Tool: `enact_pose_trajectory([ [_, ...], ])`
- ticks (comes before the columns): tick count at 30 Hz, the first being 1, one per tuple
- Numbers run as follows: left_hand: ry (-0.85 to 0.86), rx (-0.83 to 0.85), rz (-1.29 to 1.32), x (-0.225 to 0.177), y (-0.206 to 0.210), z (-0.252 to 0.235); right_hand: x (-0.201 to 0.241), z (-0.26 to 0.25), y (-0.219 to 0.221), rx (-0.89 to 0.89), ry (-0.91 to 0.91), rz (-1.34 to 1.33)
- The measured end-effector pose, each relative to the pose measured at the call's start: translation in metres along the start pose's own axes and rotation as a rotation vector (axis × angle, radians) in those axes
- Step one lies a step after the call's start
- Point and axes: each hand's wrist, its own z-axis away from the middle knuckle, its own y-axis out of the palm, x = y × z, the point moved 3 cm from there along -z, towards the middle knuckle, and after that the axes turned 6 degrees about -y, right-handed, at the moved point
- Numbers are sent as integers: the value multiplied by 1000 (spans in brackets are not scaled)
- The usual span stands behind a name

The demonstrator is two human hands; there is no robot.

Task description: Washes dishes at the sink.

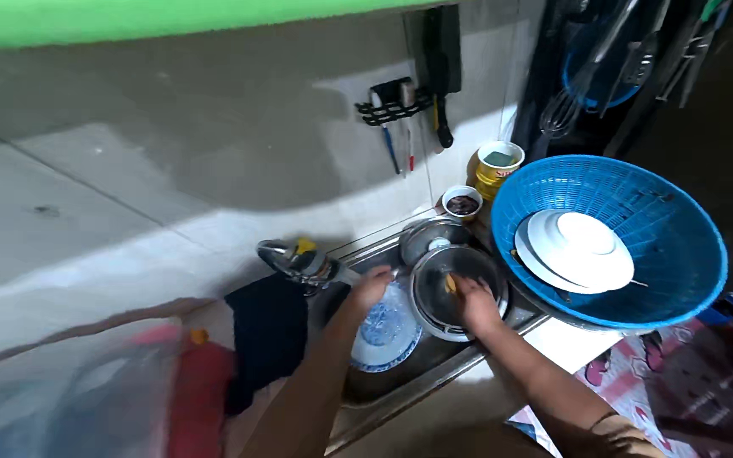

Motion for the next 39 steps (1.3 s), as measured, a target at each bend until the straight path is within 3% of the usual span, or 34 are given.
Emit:
enact_pose_trajectory([
  [2, -131, -118, -431, 59, -17, -20, 32, -22, -7, 19, 22, -198],
  [4, -299, -149, -621, 97, -22, -21, 68, -43, -6, 103, 40, -411],
  [8, -308, -268, -561, 127, -17, -23, 123, -79, 45, 261, 53, -681],
  [13, -318, -186, -561, 129, -35, -31, 161, -86, 76, 359, 127, -729],
  [17, -266, -82, -226, 133, -43, -41, 158, -82, 99, 332, 186, -825],
  [21, -291, -12, 252, 133, -21, -20, 156, -73, 97, 330, 412, -1131],
  [25, -206, -173, 117, 111, -21, 13, 153, -66, 106, 431, 617, -1359],
  [28, -120, -253, -73, 82, -49, 58, 157, -60, 93, 528, 636, -1408],
  [30, -78, -288, -62, 71, -67, 79, 159, -60, 86, 541, 645, -1460],
  [33, -20, -323, 163, 74, -82, 100, 166, -68, 58, 562, 639, -1535],
  [35, 2, -366, 369, 85, -81, 106, 168, -78, 41, 487, 589, -1516],
  [37, -30, -418, 572, 97, -73, 106, 172, -89, 27, 376, 422, -1357],
  [39, -70, -439, 785, 111, -59, 98, 178, -97, 13, 324, 143, -1062],
])
